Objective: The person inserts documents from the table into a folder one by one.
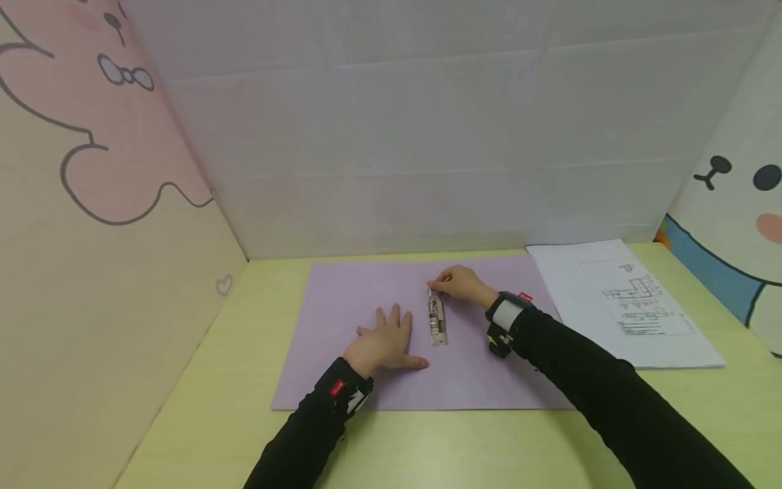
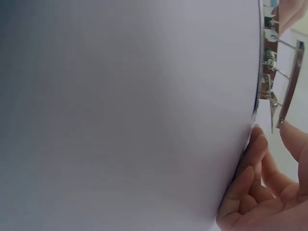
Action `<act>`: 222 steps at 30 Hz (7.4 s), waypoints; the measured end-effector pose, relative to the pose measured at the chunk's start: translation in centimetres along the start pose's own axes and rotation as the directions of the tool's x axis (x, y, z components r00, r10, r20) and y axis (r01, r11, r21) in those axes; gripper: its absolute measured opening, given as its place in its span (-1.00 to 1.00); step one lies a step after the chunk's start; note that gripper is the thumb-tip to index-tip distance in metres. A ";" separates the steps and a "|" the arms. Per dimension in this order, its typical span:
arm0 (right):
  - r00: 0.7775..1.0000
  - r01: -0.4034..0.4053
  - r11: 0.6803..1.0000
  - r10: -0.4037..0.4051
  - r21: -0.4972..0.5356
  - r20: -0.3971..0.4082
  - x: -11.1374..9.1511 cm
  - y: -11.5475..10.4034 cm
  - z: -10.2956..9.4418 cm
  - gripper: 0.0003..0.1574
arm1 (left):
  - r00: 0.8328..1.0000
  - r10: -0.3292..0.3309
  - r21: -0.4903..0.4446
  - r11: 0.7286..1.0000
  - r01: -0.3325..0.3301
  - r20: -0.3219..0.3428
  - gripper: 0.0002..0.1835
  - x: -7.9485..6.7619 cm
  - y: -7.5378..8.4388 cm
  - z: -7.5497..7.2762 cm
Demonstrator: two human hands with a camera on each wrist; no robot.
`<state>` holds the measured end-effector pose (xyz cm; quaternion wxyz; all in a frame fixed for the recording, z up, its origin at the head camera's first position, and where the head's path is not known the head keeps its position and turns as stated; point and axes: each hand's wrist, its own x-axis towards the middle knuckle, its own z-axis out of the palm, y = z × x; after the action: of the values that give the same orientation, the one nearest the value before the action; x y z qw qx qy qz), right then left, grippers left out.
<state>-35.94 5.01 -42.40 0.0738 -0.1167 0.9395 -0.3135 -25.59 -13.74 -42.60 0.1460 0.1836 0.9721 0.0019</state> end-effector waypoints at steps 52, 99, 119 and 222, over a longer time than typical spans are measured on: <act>0.960 -0.105 0.993 0.087 -0.051 -0.266 -12.7 12.7 -13.6 -0.24 | 0.999 0.000 -0.041 0.999 0.001 0.033 0.15 -0.6 0.5 -0.5; 0.810 -0.570 0.818 0.546 -0.070 -0.214 -17.2 24.8 -17.9 0.01 | 0.999 0.007 -0.040 0.999 -0.006 0.038 0.14 -0.8 0.3 -0.4; 0.825 -0.538 0.840 0.509 -0.068 -0.244 -17.4 26.8 -19.1 -0.01 | 0.999 0.019 -0.036 0.999 -0.018 0.034 0.16 -0.6 0.2 -0.5; 0.833 -0.380 0.915 0.402 0.135 -0.380 -20.5 17.6 -19.9 0.09 | 0.999 0.020 -0.054 0.998 -0.018 0.040 0.14 -0.9 0.4 -0.9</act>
<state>-23.48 35.47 -35.95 -0.0542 0.1465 0.9295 -0.3342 -24.89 -13.66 -41.48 0.1704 0.1887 0.9668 0.0258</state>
